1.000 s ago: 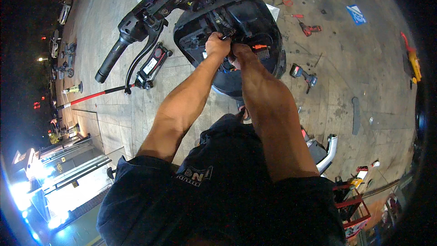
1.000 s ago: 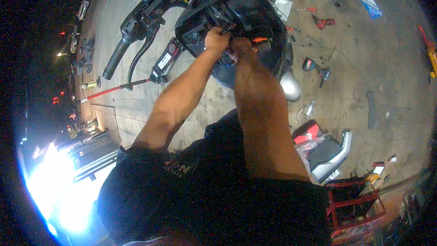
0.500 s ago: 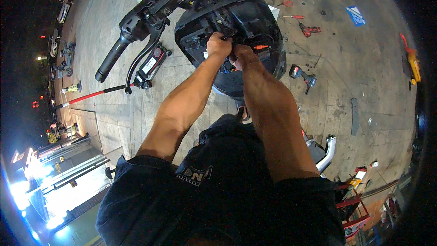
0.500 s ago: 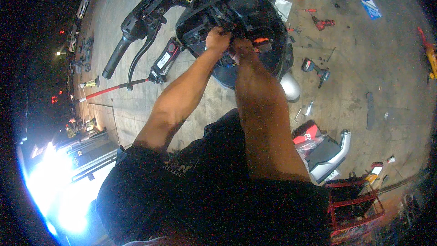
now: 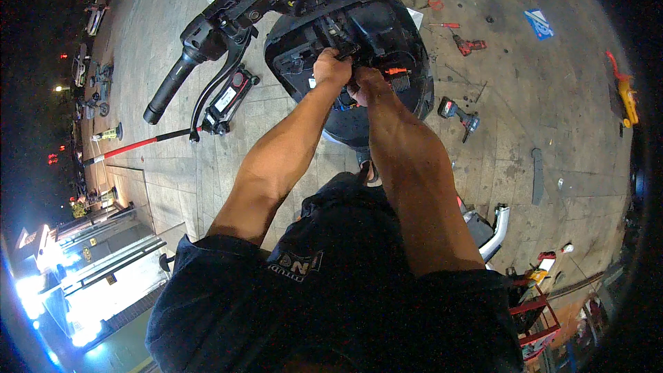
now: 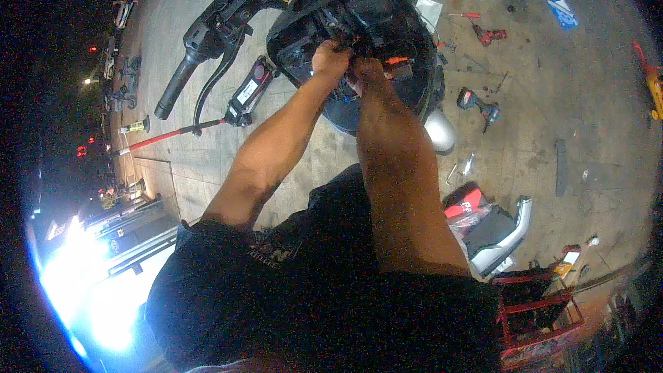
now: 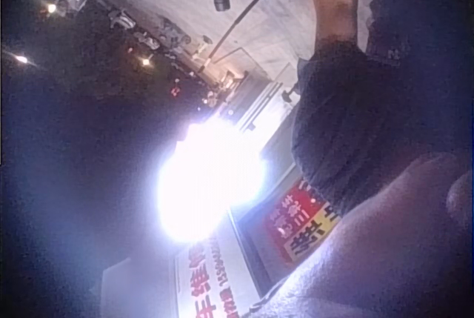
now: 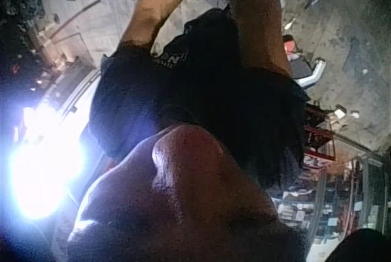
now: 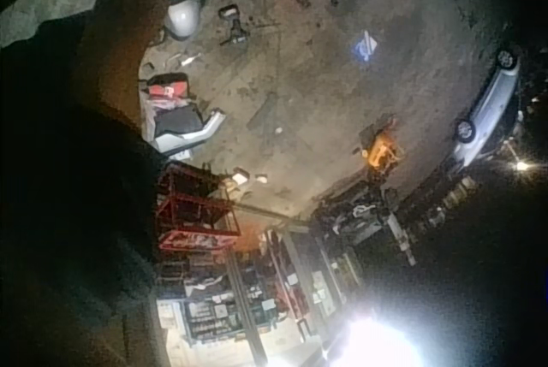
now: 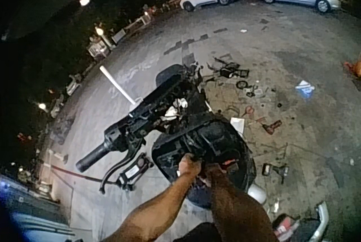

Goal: The person works on the exposed wiring under the seat of a scooter, manipulating connectors and wires with both hands. They repeatedly connect and disconnect small plugs, adjust wire positions, and occasionally step back to wipe their hands before returning to the wiring.

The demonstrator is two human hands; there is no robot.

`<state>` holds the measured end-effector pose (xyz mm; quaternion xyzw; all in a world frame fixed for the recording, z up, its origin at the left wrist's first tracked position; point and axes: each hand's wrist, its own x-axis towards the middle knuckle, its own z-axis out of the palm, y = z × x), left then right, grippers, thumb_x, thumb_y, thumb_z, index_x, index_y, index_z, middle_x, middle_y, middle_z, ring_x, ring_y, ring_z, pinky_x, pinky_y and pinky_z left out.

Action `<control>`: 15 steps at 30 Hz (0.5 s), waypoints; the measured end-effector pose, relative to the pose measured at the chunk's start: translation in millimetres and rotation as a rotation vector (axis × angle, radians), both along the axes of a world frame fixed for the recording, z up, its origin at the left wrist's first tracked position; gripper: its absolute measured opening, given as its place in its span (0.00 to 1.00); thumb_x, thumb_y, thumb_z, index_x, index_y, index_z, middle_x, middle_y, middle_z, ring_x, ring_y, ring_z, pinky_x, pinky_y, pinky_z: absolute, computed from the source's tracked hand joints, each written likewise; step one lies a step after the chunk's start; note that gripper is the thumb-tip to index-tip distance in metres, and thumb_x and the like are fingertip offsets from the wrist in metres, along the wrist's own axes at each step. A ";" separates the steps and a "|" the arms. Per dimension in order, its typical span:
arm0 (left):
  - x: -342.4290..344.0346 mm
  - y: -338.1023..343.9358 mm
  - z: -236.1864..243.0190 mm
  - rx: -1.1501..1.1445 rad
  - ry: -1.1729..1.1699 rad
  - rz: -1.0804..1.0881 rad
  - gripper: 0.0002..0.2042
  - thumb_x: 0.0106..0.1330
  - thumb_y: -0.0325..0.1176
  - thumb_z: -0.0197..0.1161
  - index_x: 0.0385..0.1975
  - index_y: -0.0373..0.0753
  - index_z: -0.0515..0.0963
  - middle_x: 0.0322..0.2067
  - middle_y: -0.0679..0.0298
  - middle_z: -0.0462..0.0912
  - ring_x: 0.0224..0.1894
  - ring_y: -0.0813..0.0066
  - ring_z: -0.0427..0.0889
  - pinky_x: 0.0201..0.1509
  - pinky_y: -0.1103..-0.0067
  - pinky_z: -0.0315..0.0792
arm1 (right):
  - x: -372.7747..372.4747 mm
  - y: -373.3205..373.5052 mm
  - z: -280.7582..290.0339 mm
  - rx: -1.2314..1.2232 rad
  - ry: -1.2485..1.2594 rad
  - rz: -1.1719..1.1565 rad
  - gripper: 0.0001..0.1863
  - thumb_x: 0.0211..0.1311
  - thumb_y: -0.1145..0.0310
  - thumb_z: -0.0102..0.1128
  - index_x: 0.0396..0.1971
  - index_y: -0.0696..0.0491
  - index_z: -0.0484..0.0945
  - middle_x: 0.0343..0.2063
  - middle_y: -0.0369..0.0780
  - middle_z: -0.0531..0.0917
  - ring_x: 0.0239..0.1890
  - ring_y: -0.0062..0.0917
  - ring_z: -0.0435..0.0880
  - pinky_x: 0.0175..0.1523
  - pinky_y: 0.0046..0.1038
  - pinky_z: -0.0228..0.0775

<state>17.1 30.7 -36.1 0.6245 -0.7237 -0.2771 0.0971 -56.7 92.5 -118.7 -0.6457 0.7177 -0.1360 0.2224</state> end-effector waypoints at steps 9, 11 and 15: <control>0.5 1.6 1.8 -0.041 -0.018 -0.013 0.19 0.50 0.41 0.69 0.41 0.39 0.78 0.43 0.53 0.81 0.48 0.56 0.79 0.52 0.70 0.72 | 5.9 -15.3 -5.5 0.215 -1.552 -0.873 0.09 0.58 0.70 0.51 0.38 0.49 0.76 0.36 0.40 0.79 0.38 0.27 0.79 0.40 0.29 0.75; 0.3 2.4 2.7 -0.036 -0.020 0.000 0.19 0.50 0.40 0.69 0.40 0.39 0.78 0.44 0.53 0.81 0.48 0.56 0.79 0.52 0.70 0.72 | 7.0 -14.2 -9.8 0.217 -1.696 -0.975 0.09 0.58 0.71 0.51 0.38 0.49 0.76 0.35 0.40 0.79 0.38 0.27 0.79 0.39 0.29 0.75; -0.2 0.7 2.5 0.002 0.003 0.013 0.19 0.50 0.40 0.69 0.40 0.39 0.78 0.44 0.53 0.81 0.49 0.56 0.78 0.53 0.70 0.72 | 6.9 -16.0 -7.4 0.230 -1.763 -1.094 0.08 0.58 0.71 0.52 0.38 0.50 0.76 0.34 0.40 0.79 0.36 0.27 0.79 0.38 0.29 0.75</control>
